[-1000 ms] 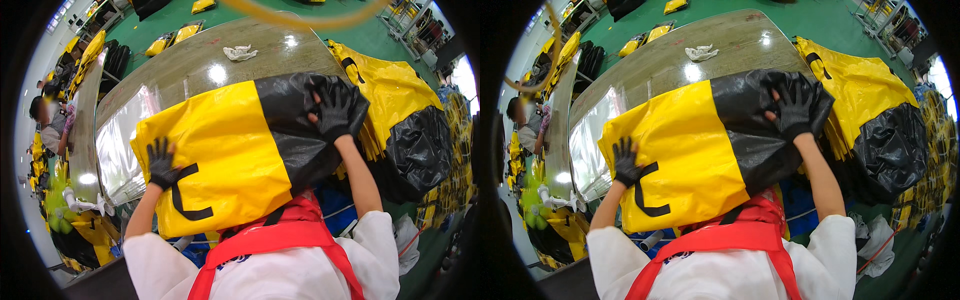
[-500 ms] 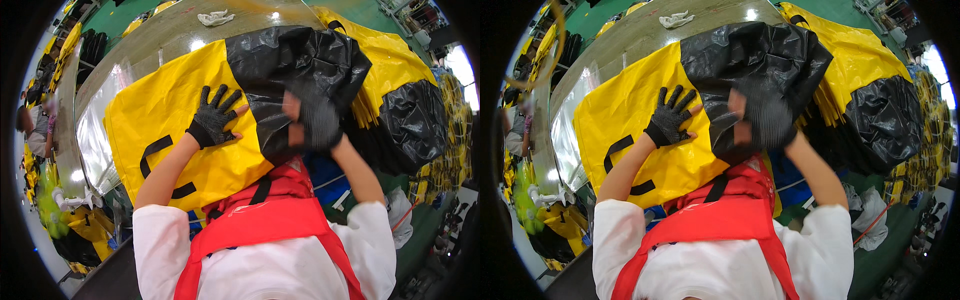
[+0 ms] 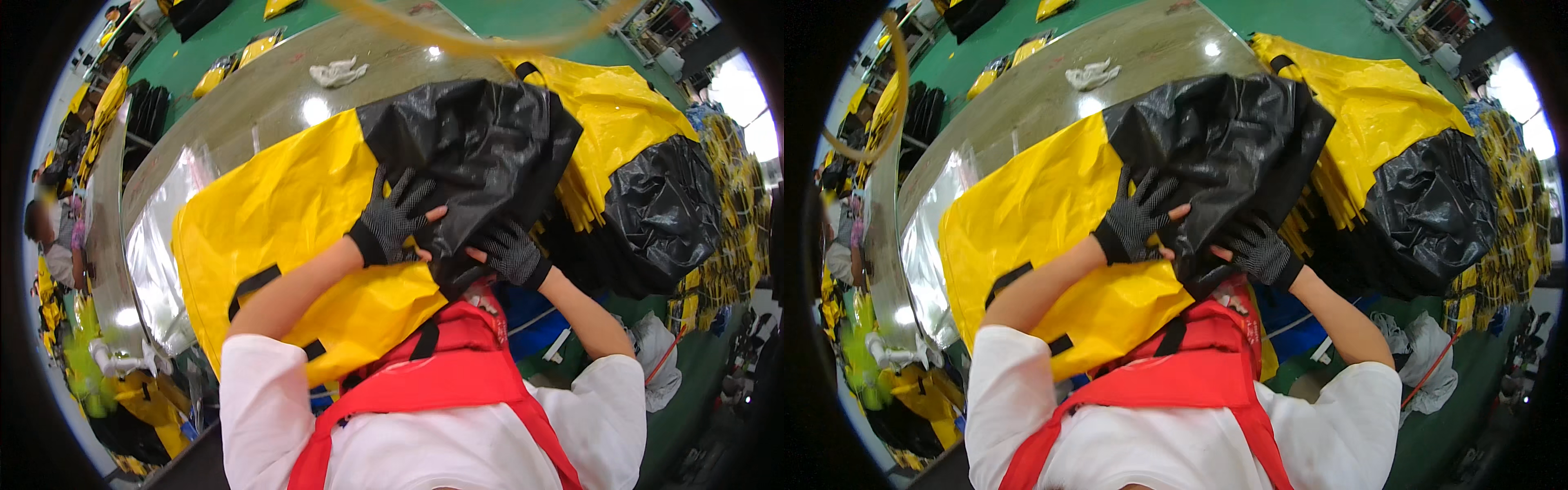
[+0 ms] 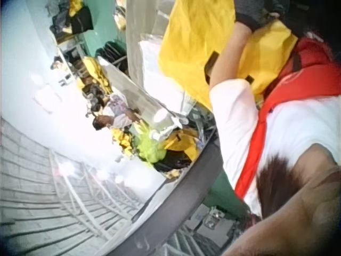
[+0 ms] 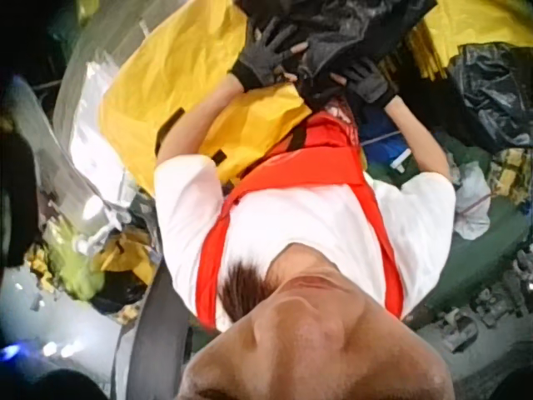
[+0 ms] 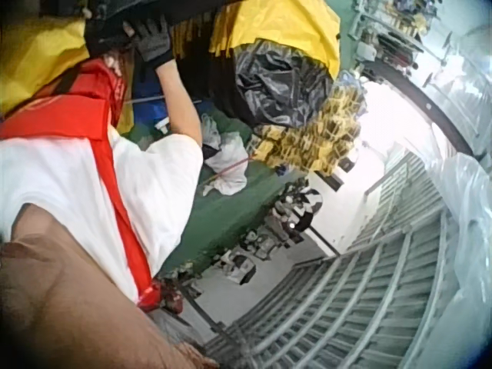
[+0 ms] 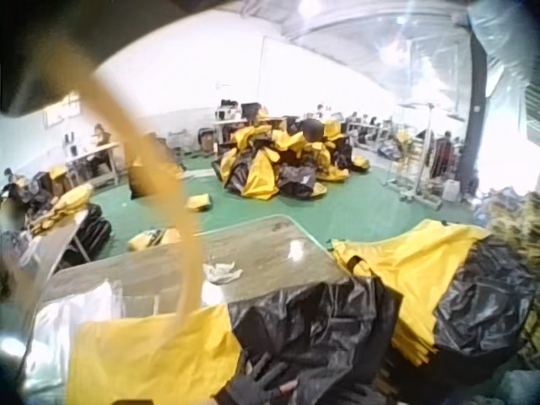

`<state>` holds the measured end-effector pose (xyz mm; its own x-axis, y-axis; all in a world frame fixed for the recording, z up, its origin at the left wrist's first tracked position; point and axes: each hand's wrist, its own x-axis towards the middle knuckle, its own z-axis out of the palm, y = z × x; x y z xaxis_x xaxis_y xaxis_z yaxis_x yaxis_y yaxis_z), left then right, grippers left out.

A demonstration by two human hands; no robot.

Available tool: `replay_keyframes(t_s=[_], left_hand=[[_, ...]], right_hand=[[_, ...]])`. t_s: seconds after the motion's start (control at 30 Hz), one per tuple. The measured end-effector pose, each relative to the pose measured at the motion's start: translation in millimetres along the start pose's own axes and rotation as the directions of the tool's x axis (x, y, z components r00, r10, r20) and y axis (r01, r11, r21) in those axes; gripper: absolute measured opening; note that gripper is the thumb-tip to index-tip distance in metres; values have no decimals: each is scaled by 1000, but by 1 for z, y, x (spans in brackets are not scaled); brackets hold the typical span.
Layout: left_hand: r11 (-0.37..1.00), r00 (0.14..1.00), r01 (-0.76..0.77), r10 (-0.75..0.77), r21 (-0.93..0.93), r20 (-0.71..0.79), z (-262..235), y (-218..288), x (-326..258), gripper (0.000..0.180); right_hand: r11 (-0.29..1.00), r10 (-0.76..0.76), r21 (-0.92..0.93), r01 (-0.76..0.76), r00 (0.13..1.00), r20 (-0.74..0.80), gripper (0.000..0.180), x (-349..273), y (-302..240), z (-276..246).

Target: The person folds yellow and black delivery bags and places them into clear plastic packaging on a table. They repeatedly fold each bag, insert it into a plastic sleeve, and set the packaged unit aside.

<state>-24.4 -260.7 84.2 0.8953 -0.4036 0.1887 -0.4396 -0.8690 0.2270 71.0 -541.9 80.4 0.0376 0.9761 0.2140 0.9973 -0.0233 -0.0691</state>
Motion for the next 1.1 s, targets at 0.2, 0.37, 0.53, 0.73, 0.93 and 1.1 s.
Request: replay_keyframes(t_s=[0.2,0.37,0.53,0.73,0.93,1.1], left_hand=[[988,1000,-1,1,-155,-3,0,-9,5,71],[978,983,-177,171,-112,-63,-11,-16,17,68],[996,987,-81,83,22,-139,50,-13,29,64],[950,969,243,-228,-196,95,-96,-5,-123,62],[213,225,962,-973,-173,52,-93,-35,-332,62],[88,-181,522,-961,-849,-211,-22,22,-397,62]], right_hand=[[984,178,11,-179,968,-177,36,-5,-21,24],[992,75,108,-68,995,-62,28,37,-27,-82],[972,233,-122,-199,829,508,28,172,33,-142],[825,203,348,-445,808,553,48,177,176,-25],[619,322,360,-698,644,694,40,174,196,-10],[748,415,188,-637,669,616,42,186,176,-13]])
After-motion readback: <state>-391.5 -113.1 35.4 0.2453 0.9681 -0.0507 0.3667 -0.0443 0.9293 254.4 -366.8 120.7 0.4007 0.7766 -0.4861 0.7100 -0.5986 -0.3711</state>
